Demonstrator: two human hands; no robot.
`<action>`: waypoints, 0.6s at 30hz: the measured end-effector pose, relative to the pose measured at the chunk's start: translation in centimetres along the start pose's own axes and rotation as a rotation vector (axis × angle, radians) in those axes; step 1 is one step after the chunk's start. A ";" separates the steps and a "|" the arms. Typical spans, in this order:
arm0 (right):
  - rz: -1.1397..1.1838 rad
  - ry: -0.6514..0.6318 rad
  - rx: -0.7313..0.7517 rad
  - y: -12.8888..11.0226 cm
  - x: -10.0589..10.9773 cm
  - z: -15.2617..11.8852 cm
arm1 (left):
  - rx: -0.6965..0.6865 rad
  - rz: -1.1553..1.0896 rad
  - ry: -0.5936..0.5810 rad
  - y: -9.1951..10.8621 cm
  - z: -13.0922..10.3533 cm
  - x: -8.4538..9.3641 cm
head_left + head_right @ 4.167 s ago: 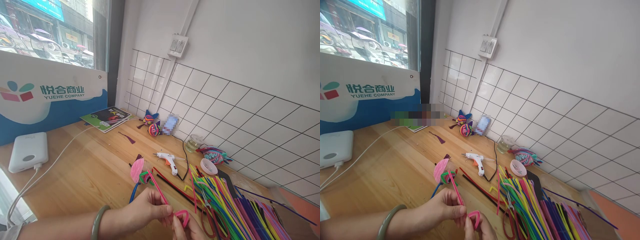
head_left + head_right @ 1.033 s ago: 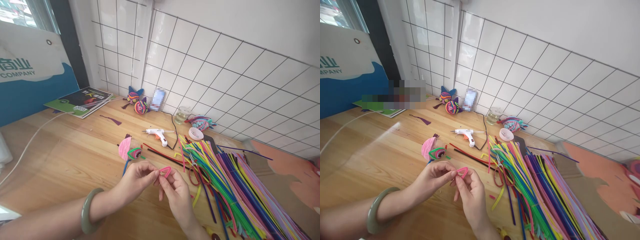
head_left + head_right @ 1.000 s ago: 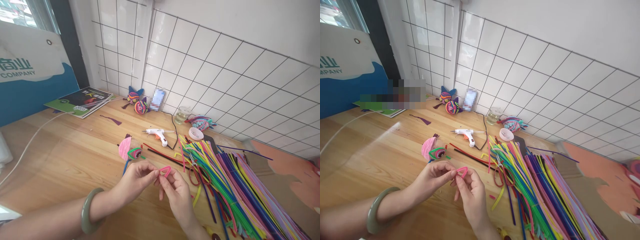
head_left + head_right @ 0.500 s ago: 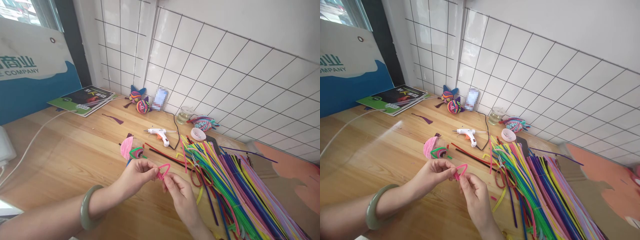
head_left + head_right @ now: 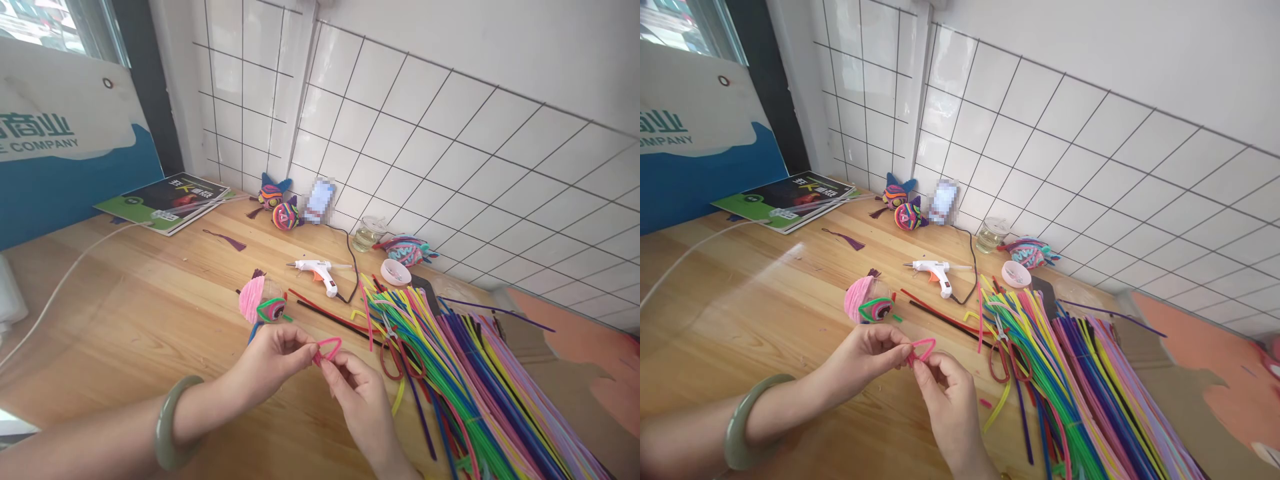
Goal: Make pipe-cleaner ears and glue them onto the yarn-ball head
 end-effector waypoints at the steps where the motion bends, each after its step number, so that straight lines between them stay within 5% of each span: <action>1: 0.005 0.003 -0.005 0.0 0.0 0.0 | -0.003 0.008 0.000 0.1 0.0 0.0; 11: 0.129 0.004 -0.131 1.5 0.2 0.2 | 0.032 -0.133 -0.064 -0.1 0.2 -0.9; 18: 0.175 -0.046 -0.077 0.2 -0.4 -0.1 | 0.002 -0.128 -0.032 -0.1 0.0 -0.6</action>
Point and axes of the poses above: each hand's wrist, its own z-axis towards the middle knuckle, its own x-axis out of the back of the hand, y = z × x, the point moved 6 cm from there along z, towards the middle knuckle, and after that the axes turned 9 degrees about z, right-handed, at the moved point
